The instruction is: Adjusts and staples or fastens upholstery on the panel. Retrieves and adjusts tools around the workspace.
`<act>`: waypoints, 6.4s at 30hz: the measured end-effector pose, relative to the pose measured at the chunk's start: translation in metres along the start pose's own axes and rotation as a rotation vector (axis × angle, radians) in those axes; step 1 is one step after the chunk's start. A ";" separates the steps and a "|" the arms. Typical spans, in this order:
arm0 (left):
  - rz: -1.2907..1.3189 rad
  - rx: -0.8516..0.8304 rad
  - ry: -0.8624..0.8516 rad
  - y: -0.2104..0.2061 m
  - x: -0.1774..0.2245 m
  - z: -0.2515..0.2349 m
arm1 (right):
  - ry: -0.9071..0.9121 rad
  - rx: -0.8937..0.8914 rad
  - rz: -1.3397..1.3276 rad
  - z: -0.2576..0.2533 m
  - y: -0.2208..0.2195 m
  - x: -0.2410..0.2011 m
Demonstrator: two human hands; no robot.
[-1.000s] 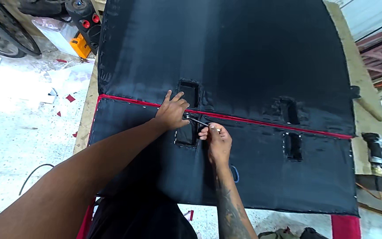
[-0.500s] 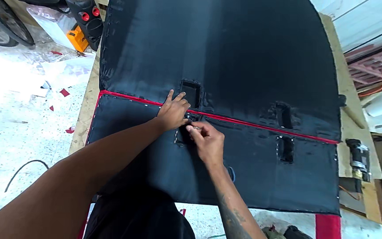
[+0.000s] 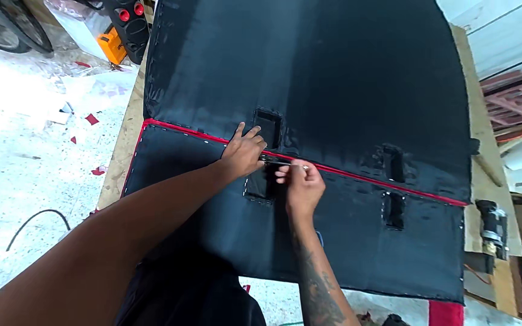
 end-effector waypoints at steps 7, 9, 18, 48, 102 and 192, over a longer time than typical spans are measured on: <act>-0.010 -0.019 -0.009 -0.001 0.000 -0.001 | -0.136 0.093 -0.201 0.016 0.020 0.030; -0.014 -0.017 -0.010 0.000 -0.002 0.000 | -0.059 0.060 -0.135 0.019 0.017 0.024; -0.014 -0.003 -0.014 0.000 -0.002 0.000 | 0.107 -0.167 0.006 0.000 0.032 0.013; -0.035 -0.008 -0.014 0.002 0.002 -0.003 | -0.068 -0.043 -0.077 0.011 0.020 0.022; -0.022 0.009 -0.062 -0.003 -0.003 -0.005 | 0.416 -0.238 0.332 0.031 -0.052 -0.042; 0.642 0.725 0.361 0.145 -0.200 0.458 | 0.295 -0.689 0.392 0.150 -0.048 -0.028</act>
Point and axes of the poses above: each hand's wrist, its own z-axis away from the middle knuckle, its own y-axis out of the back of the hand, x = y × z, the point moved 5 cm from there along -z, towards the middle knuckle
